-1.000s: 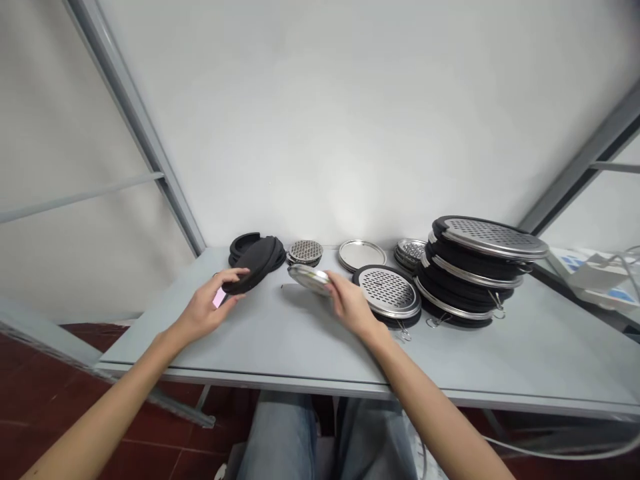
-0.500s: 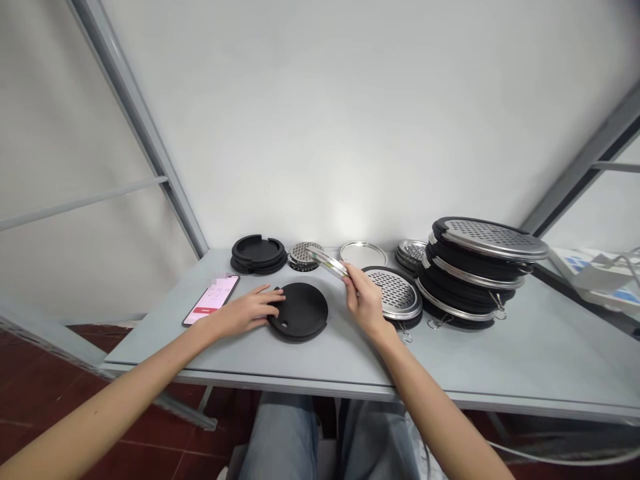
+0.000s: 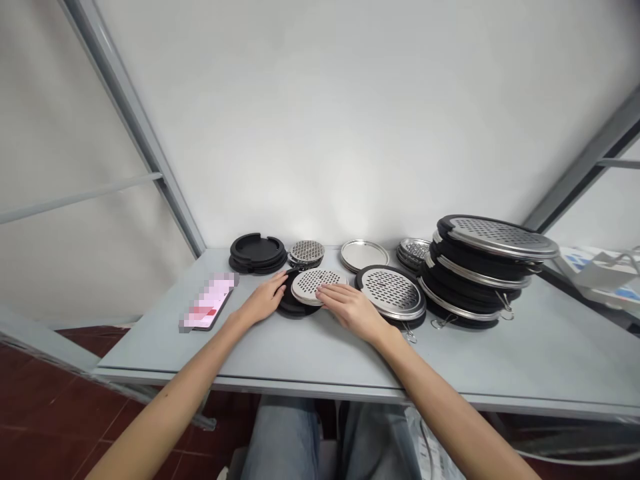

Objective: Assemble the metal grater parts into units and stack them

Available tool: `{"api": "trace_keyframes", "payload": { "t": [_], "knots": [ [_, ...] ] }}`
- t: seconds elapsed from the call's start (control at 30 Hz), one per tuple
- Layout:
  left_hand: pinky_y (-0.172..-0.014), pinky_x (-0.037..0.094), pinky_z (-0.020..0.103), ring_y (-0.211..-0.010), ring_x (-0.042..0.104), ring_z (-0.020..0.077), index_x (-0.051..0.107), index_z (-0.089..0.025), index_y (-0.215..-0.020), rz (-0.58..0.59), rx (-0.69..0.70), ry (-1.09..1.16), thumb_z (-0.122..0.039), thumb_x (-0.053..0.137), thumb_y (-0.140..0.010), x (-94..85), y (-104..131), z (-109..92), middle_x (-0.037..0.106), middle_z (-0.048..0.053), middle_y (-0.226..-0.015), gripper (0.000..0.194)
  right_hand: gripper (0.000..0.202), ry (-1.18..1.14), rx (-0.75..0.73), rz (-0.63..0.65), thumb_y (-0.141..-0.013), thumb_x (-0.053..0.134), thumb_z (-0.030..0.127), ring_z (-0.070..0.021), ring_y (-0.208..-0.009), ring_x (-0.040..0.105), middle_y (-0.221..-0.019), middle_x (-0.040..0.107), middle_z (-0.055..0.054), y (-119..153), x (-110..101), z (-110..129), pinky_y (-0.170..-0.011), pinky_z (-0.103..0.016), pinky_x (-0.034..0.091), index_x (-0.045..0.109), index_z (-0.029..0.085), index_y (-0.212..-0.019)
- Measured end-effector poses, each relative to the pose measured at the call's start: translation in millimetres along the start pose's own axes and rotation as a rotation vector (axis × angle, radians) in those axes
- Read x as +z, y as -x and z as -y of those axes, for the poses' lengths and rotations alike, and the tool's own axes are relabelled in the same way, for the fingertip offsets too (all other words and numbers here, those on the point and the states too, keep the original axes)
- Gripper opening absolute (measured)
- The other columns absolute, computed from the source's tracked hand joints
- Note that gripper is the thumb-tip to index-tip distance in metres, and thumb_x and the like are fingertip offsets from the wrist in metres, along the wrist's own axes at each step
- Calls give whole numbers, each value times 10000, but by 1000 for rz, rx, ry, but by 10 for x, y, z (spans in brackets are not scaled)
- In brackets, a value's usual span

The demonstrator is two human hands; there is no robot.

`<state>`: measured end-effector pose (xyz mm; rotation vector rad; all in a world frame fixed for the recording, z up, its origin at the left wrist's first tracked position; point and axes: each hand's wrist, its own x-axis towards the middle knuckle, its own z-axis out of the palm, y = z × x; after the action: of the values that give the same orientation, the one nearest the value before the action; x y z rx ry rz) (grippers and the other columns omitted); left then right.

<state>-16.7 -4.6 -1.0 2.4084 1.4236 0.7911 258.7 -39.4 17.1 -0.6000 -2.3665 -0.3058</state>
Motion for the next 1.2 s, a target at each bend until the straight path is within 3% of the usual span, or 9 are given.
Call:
{"api": "trace_keyframes", "payload": {
  "t": [0.17,0.5,0.67,0.77,0.87,0.97,1.2],
  "knots": [
    [-1193,276,442,-1387,426,228,583,-123,-1325,3,25,147,-270,338,-933,49,-199,146,485,117,-1467,485,270,21,4,106,-977,483,178,-237,-1132,639,-1217,682,-107,28,28,7,-940,-405,538,646,161,-1192],
    [-1187,269,448,-1434,339,272,529,-195,-1392,16,59,151,-504,485,-937,37,-71,39,364,109,-1550,552,276,-74,43,203,-981,459,191,-246,-1193,595,-1246,665,-103,-4,195,50,-965,-412,509,630,183,-1198],
    [-1187,271,455,-1431,343,285,606,-224,-1322,28,43,120,-521,453,-949,46,-62,25,349,83,-1563,501,333,-198,196,172,-972,490,307,-260,-1327,467,-1329,610,-95,-17,172,102,-1093,-463,418,602,200,-1267],
    [-1189,257,478,-1442,319,295,577,-227,-1352,43,57,103,-548,479,-932,29,-49,13,335,92,-1569,539,441,-147,355,134,-983,443,356,-294,-1441,292,-1492,436,-142,-16,229,146,-1156,-516,322,522,158,-1369],
    [-1182,255,513,-1454,275,343,507,-217,-1415,117,105,80,-629,657,-785,-5,-32,10,269,130,-1591,767,571,-116,558,164,-984,407,426,-337,-1486,145,-1575,255,-198,-5,329,161,-1178,-539,255,416,95,-1449],
    [-1179,246,536,-1461,231,385,450,-214,-1455,176,136,63,-678,782,-601,-25,-21,19,207,153,-1606,1027,673,-145,712,228,-984,362,495,-358,-1487,116,-1580,199,-244,10,404,141,-1184,-537,227,345,39,-1477],
    [-1178,256,534,-1462,231,381,467,-197,-1440,139,123,52,-674,775,-616,0,7,5,221,168,-1597,1001,739,-182,711,294,-971,369,531,-345,-1491,99,-1585,168,-254,18,369,111,-1199,-505,194,295,14,-1494]
  ]
}}
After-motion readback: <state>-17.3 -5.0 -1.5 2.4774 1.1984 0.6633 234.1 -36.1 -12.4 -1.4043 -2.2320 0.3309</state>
